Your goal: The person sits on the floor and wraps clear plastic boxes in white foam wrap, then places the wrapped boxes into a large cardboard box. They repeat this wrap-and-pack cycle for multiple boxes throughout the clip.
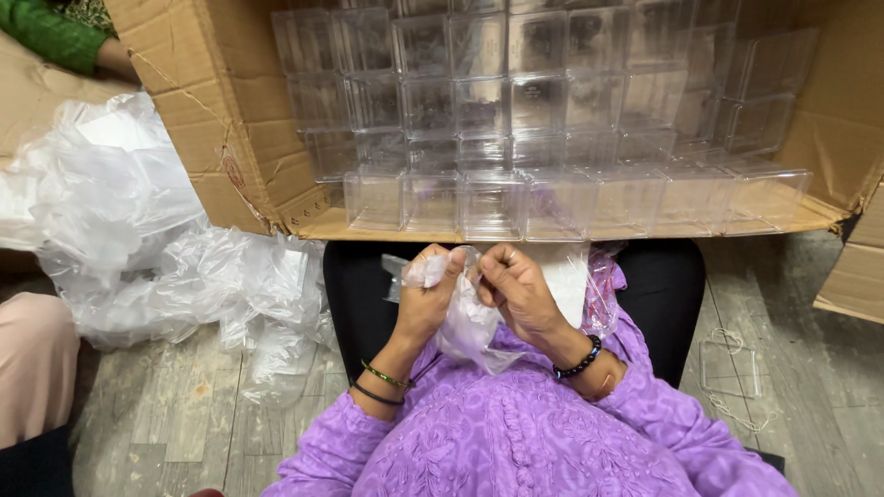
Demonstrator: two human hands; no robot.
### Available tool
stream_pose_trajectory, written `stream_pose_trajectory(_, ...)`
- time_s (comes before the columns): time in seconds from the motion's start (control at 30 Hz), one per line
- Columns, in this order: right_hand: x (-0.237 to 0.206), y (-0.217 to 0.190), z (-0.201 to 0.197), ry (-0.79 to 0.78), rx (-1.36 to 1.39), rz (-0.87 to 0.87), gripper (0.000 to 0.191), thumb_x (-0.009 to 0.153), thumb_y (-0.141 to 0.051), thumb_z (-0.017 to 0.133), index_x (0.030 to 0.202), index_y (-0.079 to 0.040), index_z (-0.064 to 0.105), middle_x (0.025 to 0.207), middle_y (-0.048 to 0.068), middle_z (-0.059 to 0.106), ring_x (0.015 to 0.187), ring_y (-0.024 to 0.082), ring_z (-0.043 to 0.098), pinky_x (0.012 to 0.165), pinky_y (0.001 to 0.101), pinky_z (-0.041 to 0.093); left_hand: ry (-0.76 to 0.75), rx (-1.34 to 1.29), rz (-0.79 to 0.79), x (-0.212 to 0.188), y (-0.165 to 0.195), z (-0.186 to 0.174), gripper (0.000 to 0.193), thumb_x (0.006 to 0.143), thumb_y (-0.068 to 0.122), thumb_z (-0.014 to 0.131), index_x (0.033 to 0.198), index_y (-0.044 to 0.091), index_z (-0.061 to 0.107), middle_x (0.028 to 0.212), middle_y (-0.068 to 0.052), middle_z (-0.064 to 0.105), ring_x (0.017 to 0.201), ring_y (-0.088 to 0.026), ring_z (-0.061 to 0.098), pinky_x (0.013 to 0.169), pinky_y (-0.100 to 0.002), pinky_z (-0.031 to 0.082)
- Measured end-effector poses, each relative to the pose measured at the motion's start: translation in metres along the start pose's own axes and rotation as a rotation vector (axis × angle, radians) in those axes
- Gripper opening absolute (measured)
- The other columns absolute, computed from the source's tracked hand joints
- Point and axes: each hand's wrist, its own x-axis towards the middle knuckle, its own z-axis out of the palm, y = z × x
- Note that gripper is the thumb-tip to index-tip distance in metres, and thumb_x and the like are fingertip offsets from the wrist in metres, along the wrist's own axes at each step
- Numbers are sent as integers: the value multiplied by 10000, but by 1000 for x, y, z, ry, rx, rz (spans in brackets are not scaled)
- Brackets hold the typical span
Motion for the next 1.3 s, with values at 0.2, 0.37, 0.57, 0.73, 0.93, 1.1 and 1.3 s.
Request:
stream_pose_trajectory(0.2, -1, -19, -37, -75, 17, 243, 110, 1038, -131, 686, 1067, -58, 608, 778, -44, 588, 618, 32, 490, 537, 196, 390, -317, -510, -577, -10, -7, -57, 212, 953, 206, 623, 998, 11, 693, 924, -68, 730, 810, -133, 702, 736, -286, 587)
stream_pose_trajectory(0.37, -1, -67, -57, -127, -638, 218, 250, 929, -134, 765, 1151, -48, 692, 776, -49, 601, 660, 34, 506, 560, 220, 400, -663, -666, -343, 20, -11, -105, 121, 1032, 113, 665, 1095, 9, 669, 927, -93, 712, 776, -136, 656, 640, -256, 527)
stream_pose_trajectory(0.57, 68, -73, -23, 375, -1812, -278, 313, 924, -167, 694, 1192, -7, 673, 836, 227, 697, 721, 388, 680, 631, 487, 517, -18, 311, 104, 125, -65, -39, 115, 1008, 95, 634, 1087, 29, 687, 955, -46, 686, 864, -148, 638, 757, -295, 507)
stream_pose_trajectory(0.73, 74, -55, -32, 397, -1819, -486, 148, 955, -79, 634, 1089, -19, 652, 954, 242, 689, 854, 447, 663, 715, 539, 521, 138, 389, 38, 132, -90, -15, 246, 1001, 195, 646, 1175, 23, 666, 980, -62, 717, 905, -124, 664, 782, -296, 534)
stream_pose_trajectory(0.93, 56, -3, -70, 403, -559, -314, 94, 1097, -167, 609, 1109, -77, 587, 874, 13, 603, 705, 95, 532, 609, 265, 458, -64, -180, -146, 94, -89, -34, 327, 1024, 235, 601, 1298, 63, 645, 1143, 19, 713, 1019, -62, 638, 878, -230, 515)
stream_pose_trajectory(1.1, 51, 25, -73, 438, -59, -99, 97, 1046, -203, 568, 1110, -134, 545, 772, -41, 562, 555, 39, 484, 486, 199, 415, -12, -99, -71, 80, -84, -37, 297, 1024, 172, 743, 1272, 17, 693, 991, -48, 642, 897, -105, 575, 790, -252, 477)
stream_pose_trajectory(1.3, 44, 21, -42, 433, -133, -210, 59, 1073, -141, 556, 1122, -115, 537, 826, -53, 534, 606, 38, 471, 524, 206, 423, 143, -146, 3, 62, -50, -33, 279, 1007, 189, 691, 1212, -2, 698, 1086, -48, 717, 975, -108, 636, 842, -252, 518)
